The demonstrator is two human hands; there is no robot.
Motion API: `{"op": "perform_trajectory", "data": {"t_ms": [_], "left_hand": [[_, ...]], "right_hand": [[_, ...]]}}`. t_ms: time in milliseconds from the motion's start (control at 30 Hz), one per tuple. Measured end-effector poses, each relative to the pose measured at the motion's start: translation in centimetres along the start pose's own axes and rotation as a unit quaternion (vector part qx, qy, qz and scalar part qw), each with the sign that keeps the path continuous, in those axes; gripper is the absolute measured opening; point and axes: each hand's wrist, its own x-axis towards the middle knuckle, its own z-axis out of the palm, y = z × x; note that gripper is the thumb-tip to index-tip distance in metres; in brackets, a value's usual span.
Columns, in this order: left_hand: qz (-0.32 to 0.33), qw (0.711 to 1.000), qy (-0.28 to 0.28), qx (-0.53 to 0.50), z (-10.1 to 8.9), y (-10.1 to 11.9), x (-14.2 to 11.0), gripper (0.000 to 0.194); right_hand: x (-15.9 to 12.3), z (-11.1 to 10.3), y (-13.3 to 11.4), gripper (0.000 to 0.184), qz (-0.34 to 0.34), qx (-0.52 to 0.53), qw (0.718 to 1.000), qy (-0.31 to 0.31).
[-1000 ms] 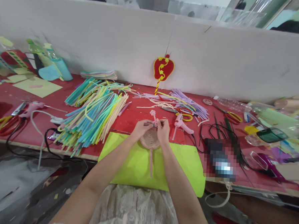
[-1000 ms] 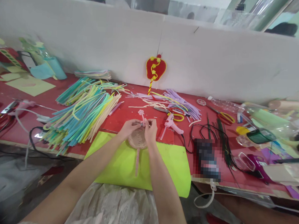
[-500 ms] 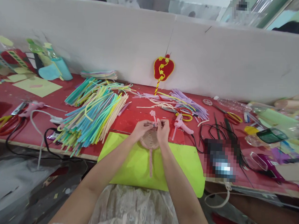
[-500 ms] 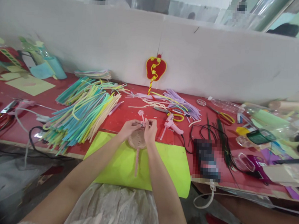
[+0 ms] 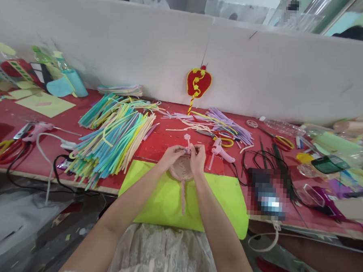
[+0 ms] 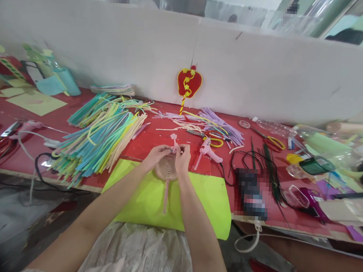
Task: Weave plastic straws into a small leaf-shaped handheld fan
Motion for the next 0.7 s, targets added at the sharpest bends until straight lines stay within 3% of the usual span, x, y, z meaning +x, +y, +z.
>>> {"op": "perform_trajectory", "data": {"t_ms": [267,500,700], "left_hand": [[-0.005,0.998,-0.002,-0.060,0.20,0.02,-0.04,0.024],[-0.002,1.000,0.008,0.019,0.15,0.48,-0.22,0.032],[0.001,1.000,0.019,0.012,0.13,0.63,-0.32,0.030]], "right_hand": [[0.04,0.09,0.11,0.021,-0.006,-0.014,1.000,0.005],[-0.05,0.12,0.34,0.024,-0.006,-0.015,1.000,0.005],[-0.06,0.13,0.29,0.026,-0.002,-0.016,1.000,-0.003]]}}
